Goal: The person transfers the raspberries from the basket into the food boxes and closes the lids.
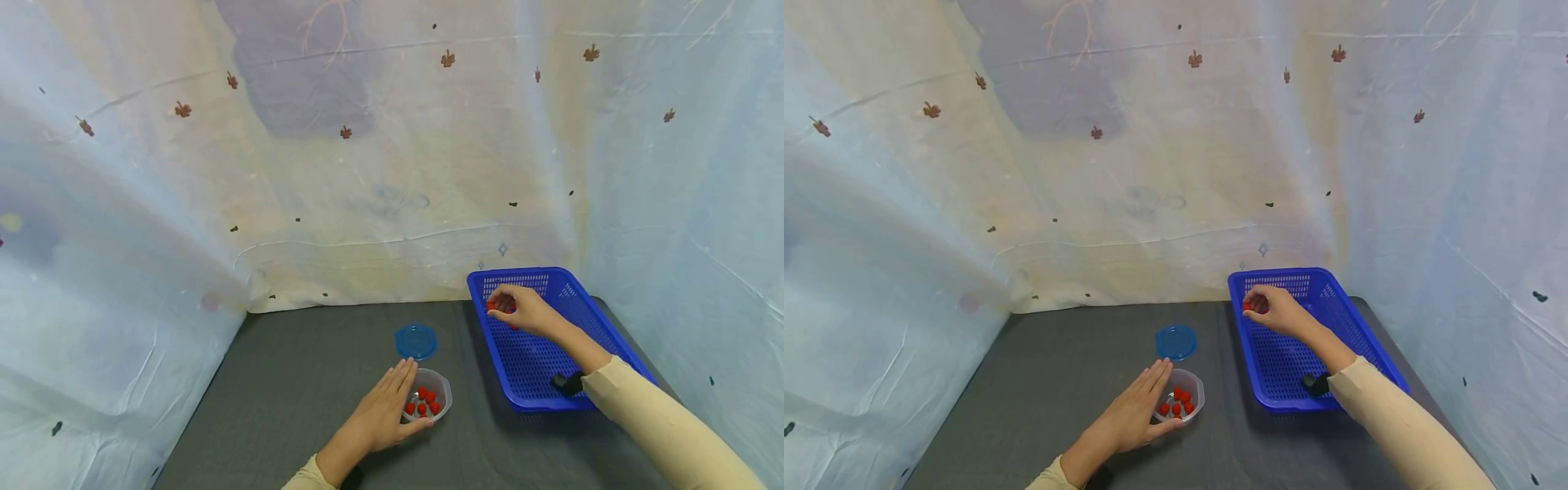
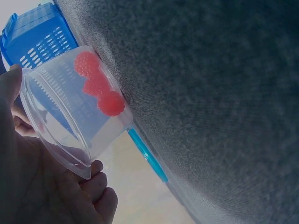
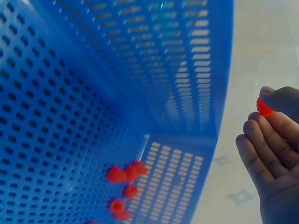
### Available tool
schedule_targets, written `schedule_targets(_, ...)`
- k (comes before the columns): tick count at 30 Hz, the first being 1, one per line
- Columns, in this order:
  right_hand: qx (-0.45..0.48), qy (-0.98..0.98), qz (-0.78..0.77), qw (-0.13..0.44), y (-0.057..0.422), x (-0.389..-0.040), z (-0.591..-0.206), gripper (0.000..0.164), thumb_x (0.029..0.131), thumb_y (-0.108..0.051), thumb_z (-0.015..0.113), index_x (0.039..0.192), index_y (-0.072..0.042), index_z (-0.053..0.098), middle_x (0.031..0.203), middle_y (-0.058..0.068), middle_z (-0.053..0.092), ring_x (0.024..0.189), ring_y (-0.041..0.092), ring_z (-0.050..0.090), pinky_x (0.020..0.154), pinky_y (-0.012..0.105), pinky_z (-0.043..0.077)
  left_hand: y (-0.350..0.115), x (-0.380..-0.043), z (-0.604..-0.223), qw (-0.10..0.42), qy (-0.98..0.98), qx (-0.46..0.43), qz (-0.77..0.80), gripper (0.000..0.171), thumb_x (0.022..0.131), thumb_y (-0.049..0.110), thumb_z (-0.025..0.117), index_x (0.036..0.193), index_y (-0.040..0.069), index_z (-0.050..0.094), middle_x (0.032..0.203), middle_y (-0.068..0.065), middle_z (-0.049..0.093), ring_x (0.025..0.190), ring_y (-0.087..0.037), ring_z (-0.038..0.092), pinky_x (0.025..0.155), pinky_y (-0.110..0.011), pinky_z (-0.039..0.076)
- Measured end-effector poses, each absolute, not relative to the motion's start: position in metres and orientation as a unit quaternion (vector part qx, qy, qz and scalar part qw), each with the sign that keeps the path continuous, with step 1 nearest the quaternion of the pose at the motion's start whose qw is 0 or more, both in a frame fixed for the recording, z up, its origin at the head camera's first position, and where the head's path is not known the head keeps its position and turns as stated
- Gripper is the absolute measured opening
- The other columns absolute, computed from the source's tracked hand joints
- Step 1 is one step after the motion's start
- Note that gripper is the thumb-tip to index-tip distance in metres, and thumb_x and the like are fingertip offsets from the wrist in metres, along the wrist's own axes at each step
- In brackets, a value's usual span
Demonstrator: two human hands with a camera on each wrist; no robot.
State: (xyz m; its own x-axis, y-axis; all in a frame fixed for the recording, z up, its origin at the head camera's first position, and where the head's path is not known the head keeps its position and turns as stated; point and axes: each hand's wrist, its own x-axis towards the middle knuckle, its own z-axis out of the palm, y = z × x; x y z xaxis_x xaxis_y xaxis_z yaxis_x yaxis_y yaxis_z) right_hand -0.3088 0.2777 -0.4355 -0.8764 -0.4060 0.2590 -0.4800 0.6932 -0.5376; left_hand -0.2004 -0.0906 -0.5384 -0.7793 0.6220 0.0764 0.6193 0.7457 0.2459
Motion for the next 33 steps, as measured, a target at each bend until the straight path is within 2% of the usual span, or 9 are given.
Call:
schedule_targets(3,0.260,-0.912,0.309,0.067,0.271,-0.305,-0.433,0.019,0.095,-0.009,0.083,0.112,-0.004,0.074,0.095,-0.002,0.072,0.085,0.014,0.066,0.076,0.029,0.061,-0.091,-0.200,-0.538,0.003,0.934,0.333,0.129,0.106,0.101,0.078,0.048,0.172,0.004,0.019,0.179,-0.011,0.017,0.165,-0.029,0.019,0.133,-0.047,0.024)
schedule_targets(10,0.287,-0.904,0.309,0.078,0.257,-0.294,-0.426,0.021,0.094,-0.008,0.084,0.112,-0.005,0.073,0.095,-0.002,0.071,0.086,0.014,0.067,0.080,0.045,0.064,-0.091,-0.201,-0.539,0.005,0.935,0.332,0.125,0.106,0.101,0.079,0.046,0.172,0.004,0.019,0.179,-0.011,0.018,0.166,-0.028,0.018,0.133,-0.047,0.023)
schedule_targets(13,0.291,-0.903,0.306,0.079,0.249,-0.289,-0.423,0.021,0.094,-0.010,0.085,0.112,-0.008,0.074,0.096,-0.005,0.071,0.088,0.014,0.068,0.082,0.042,0.064,-0.090,-0.201,-0.539,0.009,0.936,0.329,0.126,0.106,0.101,0.078,0.048,0.172,0.005,0.019,0.179,-0.011,0.018,0.166,-0.026,0.017,0.133,-0.047,0.023)
schedule_targets(20,0.321,-0.890,0.316,0.074,0.236,-0.276,-0.421,0.022,0.094,-0.009,0.084,0.114,-0.007,0.073,0.100,-0.003,0.072,0.092,0.025,0.071,0.084,0.033,0.063,-0.090,-0.200,-0.539,0.010,0.936,0.327,0.129,0.106,0.101,0.077,0.051,0.172,0.005,0.020,0.179,-0.011,0.019,0.166,-0.026,0.018,0.133,-0.048,0.024)
schedule_targets(27,0.349,-0.880,0.316,0.060,0.225,-0.268,-0.422,0.021,0.095,-0.009,0.083,0.114,-0.009,0.073,0.100,-0.006,0.073,0.089,0.010,0.069,0.082,0.028,0.063,-0.090,-0.201,-0.540,0.012,0.938,0.322,0.127,0.107,0.100,0.078,0.051,0.172,0.006,0.019,0.179,-0.011,0.019,0.166,-0.026,0.017,0.133,-0.048,0.023)
schedule_targets(33,0.372,-0.871,0.320,0.042,0.214,-0.260,-0.425,0.019,0.097,-0.011,0.082,0.114,-0.010,0.073,0.102,-0.006,0.073,0.088,0.008,0.068,0.082,0.027,0.063,-0.090,-0.200,-0.540,0.006,0.938,0.323,0.125,0.107,0.100,0.079,0.049,0.172,0.006,0.019,0.179,-0.011,0.019,0.166,-0.025,0.017,0.133,-0.048,0.023)
